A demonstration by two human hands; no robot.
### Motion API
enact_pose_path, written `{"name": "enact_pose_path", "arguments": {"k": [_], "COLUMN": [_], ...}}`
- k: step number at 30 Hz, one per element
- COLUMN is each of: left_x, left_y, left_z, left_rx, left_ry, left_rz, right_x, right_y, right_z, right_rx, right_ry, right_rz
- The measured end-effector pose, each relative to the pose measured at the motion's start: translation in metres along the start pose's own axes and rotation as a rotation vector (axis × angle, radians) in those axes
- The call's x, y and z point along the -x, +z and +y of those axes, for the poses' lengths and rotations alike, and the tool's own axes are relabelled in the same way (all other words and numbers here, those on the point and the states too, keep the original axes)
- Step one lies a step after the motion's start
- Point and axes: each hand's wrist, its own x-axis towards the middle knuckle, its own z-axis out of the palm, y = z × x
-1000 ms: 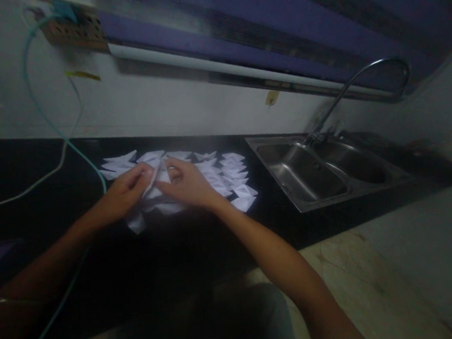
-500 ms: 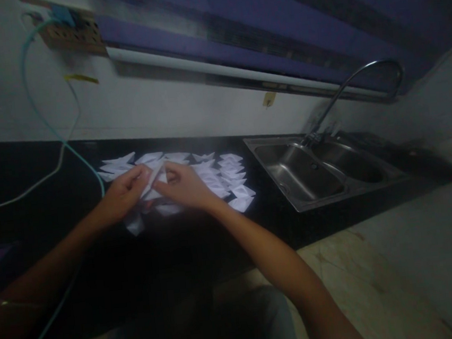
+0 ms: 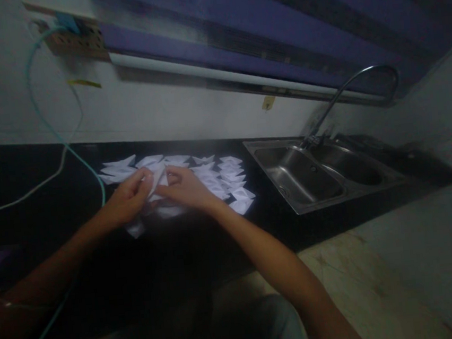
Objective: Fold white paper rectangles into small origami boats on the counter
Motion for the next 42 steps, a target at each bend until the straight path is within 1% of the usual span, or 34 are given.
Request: {"name": "enact_pose_path", "arguments": {"k": [1,3,5,7,9,12,15,18,22,23,24,26,29,32,38,40,42], "left_x": [-0.001,-0.002,-0.002,-0.002,-0.001,-0.001,-0.001,-0.001,-0.001,-0.001,-0.001,-0.003,-0.006,-0.006,-0.004,-0.004,-0.004], "left_y": [0.0,0.0,0.0,0.0,0.001,0.002,0.002,-0.001,-0.003,-0.004,-0.004,-0.004,-0.003,-0.003,-0.005,-0.006,-0.007], "left_z": [0.0,0.0,0.0,0.0,-0.001,-0.004,-0.004,-0.001,0.004,0.004,0.004,0.002,0.0,-0.002,-0.002,-0.002,-0.004], "left_rx": [0.021,0.044,0.052,0.027,-0.011,-0.067,-0.125,-0.171,-0.138,-0.12,-0.107,-0.109,-0.132,-0.138,-0.184,-0.209,-0.236], "left_ry": [-0.009,-0.034,-0.046,-0.047,-0.046,-0.049,-0.04,-0.003,0.014,0.013,0.016,0.034,0.058,0.074,0.119,0.129,0.149], "left_rz": [0.011,0.017,0.028,0.032,0.012,-0.022,-0.014,-0.007,-0.134,-0.148,-0.138,-0.073,-0.003,0.011,0.018,0.02,0.025], "right_x": [0.0,-0.001,0.0,0.002,0.005,0.009,0.008,0.004,0.0,-0.001,-0.001,-0.002,-0.003,-0.002,0.003,0.003,0.001], "right_y": [-0.001,-0.004,-0.005,-0.003,0.0,0.005,0.006,0.004,0.001,0.001,0.001,0.002,0.003,0.005,0.007,0.006,0.005], "right_z": [-0.002,-0.006,-0.01,-0.013,-0.015,-0.016,-0.012,-0.007,-0.005,-0.005,-0.006,-0.006,-0.005,-0.003,-0.006,-0.006,-0.006], "right_rx": [0.009,0.061,0.173,0.308,0.404,0.439,0.391,0.328,0.241,0.221,0.202,0.175,0.181,0.249,0.375,0.371,0.338], "right_ry": [-0.009,-0.077,-0.187,-0.275,-0.315,-0.317,-0.309,-0.292,-0.282,-0.289,-0.299,-0.321,-0.345,-0.368,-0.429,-0.406,-0.353], "right_rz": [0.033,0.177,0.343,0.423,0.419,0.395,0.412,0.427,0.41,0.404,0.395,0.372,0.342,0.329,0.352,0.33,0.31]}}
